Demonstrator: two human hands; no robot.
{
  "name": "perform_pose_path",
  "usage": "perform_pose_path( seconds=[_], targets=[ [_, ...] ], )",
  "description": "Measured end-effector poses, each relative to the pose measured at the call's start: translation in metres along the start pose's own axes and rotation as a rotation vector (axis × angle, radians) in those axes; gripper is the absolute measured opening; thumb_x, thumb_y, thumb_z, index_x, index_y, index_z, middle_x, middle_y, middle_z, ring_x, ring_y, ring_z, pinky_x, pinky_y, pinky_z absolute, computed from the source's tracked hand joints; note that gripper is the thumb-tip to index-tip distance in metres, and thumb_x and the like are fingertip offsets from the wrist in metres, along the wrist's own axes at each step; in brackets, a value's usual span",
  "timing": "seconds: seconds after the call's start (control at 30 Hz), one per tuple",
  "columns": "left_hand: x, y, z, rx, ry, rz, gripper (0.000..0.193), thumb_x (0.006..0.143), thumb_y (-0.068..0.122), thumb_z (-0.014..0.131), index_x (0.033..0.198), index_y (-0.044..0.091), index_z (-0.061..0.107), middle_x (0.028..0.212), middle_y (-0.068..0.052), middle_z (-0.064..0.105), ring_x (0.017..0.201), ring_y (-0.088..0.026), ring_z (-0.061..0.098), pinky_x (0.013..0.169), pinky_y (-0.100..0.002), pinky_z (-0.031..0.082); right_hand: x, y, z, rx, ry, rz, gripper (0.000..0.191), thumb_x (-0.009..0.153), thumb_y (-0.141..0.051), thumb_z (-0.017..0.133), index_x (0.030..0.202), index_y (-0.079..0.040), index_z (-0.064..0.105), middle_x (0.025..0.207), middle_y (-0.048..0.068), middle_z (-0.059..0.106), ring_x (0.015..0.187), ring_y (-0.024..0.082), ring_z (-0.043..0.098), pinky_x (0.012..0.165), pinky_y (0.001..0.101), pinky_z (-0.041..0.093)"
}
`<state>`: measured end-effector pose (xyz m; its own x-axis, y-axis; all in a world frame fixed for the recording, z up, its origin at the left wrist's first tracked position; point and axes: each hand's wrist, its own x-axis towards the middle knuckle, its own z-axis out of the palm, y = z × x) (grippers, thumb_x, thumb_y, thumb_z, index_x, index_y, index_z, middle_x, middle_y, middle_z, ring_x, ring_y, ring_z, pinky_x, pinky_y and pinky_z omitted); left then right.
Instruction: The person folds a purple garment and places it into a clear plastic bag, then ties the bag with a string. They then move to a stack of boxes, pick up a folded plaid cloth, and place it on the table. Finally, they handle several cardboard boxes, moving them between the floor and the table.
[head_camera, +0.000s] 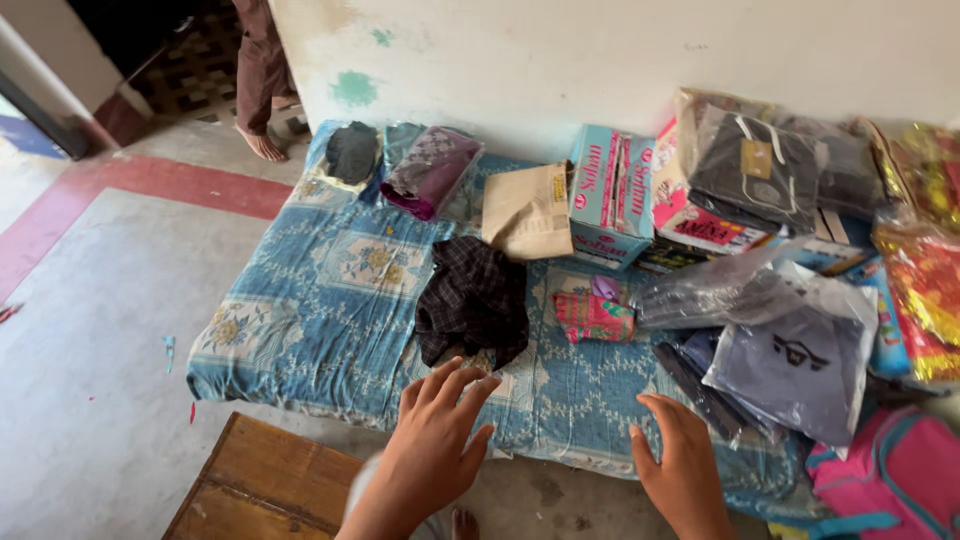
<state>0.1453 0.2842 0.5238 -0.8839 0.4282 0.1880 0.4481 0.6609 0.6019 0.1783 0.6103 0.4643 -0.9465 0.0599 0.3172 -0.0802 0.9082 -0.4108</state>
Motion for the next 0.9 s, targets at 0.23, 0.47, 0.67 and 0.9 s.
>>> perform_pose_path(
  seconds=[0.23,0.47,0.67,0.9],
  targets=[
    [0.007,-0.006,0.017,-0.046,-0.094,0.076,0.048,0.089,0.019,0.067,0.136,0.011,0.057,0.139,-0.01,0.054,0.141,-0.035,0.038,0.108,-0.054,0.03,-0.056,0.008,-0.012,-0.041,0.108,0.087,0.043,0.083,-0.016,0.07,0.124,-0.009,0.063,0.125,0.013,0.067,0.122,0.034,0.059,0.105,0.045,0.045],
    [0.009,-0.01,0.038,-0.102,-0.283,0.231,0.047,0.09,0.018,0.067,0.135,0.01,0.056,0.138,-0.01,0.054,0.14,-0.035,0.039,0.108,-0.053,0.03,-0.133,-0.027,-0.023,-0.142,0.198,0.272,0.043,0.083,-0.015,0.071,0.125,-0.01,0.062,0.126,0.013,0.066,0.123,0.038,0.057,0.104,0.0481,0.045],
    [-0.016,-0.003,0.05,-0.097,-0.288,0.344,0.051,0.085,0.018,0.067,0.134,0.01,0.056,0.139,-0.009,0.055,0.139,-0.034,0.041,0.107,-0.053,0.031,-0.183,-0.064,-0.028,-0.159,0.21,0.306,0.042,0.085,-0.015,0.072,0.125,-0.009,0.061,0.126,0.014,0.065,0.124,0.039,0.057,0.104,0.0493,0.045],
    [-0.108,-0.018,0.002,0.008,-0.142,0.161,0.049,0.086,0.019,0.068,0.133,0.011,0.057,0.138,-0.009,0.055,0.139,-0.034,0.041,0.108,-0.056,0.029,-0.183,-0.101,-0.011,-0.036,0.111,0.101,0.043,0.082,-0.013,0.07,0.125,-0.008,0.063,0.126,0.015,0.066,0.125,0.04,0.056,0.104,0.0488,0.043]
  ],
)
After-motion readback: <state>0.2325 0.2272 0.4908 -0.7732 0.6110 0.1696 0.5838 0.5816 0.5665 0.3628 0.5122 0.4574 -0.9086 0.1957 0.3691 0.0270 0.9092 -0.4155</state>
